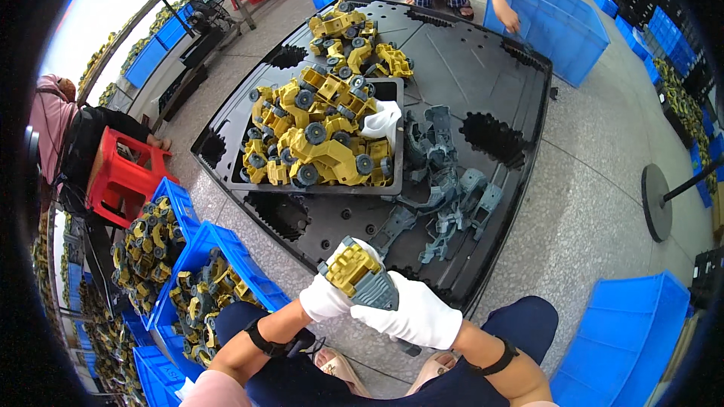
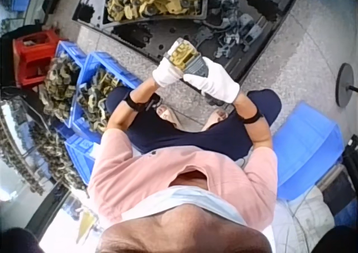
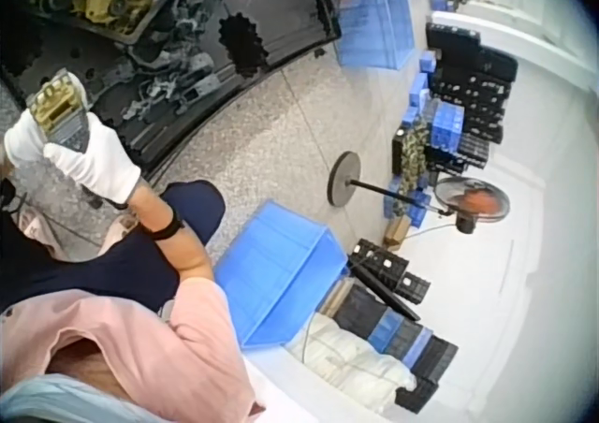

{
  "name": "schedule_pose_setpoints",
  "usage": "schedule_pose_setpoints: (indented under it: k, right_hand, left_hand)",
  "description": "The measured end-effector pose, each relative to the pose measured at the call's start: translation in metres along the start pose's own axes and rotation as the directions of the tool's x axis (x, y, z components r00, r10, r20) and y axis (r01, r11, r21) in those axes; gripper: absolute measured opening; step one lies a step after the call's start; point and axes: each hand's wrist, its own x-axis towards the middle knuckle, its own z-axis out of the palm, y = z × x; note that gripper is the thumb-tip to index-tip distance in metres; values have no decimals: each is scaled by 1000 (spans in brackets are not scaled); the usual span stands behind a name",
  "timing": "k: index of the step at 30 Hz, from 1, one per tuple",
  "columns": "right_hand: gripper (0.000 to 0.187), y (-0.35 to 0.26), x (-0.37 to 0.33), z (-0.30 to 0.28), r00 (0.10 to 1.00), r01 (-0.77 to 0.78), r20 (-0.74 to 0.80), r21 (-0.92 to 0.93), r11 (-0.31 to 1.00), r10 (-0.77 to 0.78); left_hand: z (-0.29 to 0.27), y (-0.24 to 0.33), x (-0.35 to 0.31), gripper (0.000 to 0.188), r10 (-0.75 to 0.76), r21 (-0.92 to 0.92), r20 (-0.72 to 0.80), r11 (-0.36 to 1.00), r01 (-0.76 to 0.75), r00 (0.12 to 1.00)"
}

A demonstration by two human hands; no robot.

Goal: The person picks up yellow and grey plastic components from a table and a tray, then sits on the floor to assemble them by hand. They repeatedly fit the grey pieces into the yellow housings and place the completed units into a blue crate.

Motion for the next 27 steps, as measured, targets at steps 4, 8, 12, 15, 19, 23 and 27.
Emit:
schedule_pose_setpoints:
  k: [4,8,12,15,19,23,27]
  right_hand:
    - [52,-18,-1,-11,970,-205,149,84,975,191]
    - [55,0,3,-11,996,-67,65,79,995,61]
    - [56,17,13,-6,971,105,-215,3,994,-102]
    - [53,15,26,-11,799,299,-274,-592,749,-536]
    - [56,33,36,14,645,464,-558,-256,848,-522]
    - [43,41,52,3,573,497,-506,-411,764,-645]
    - [55,38,61,13,680,484,-451,-316,816,-578]
  left_hand:
    - [-2,3,-4,32,-24,-126,24,992,27,999]
    - [2,11,-2,65,-93,100,28,991,90,995]
    - [8,40,12,74,-296,65,196,955,289,935]
    - [1,17,2,62,-298,-212,109,925,316,948]
    - [42,12,6,64,-515,-435,-205,810,394,832]
    - [54,15,6,55,-516,-471,-280,809,353,810]
    - [31,6,-1,43,-465,-487,-251,819,304,849]
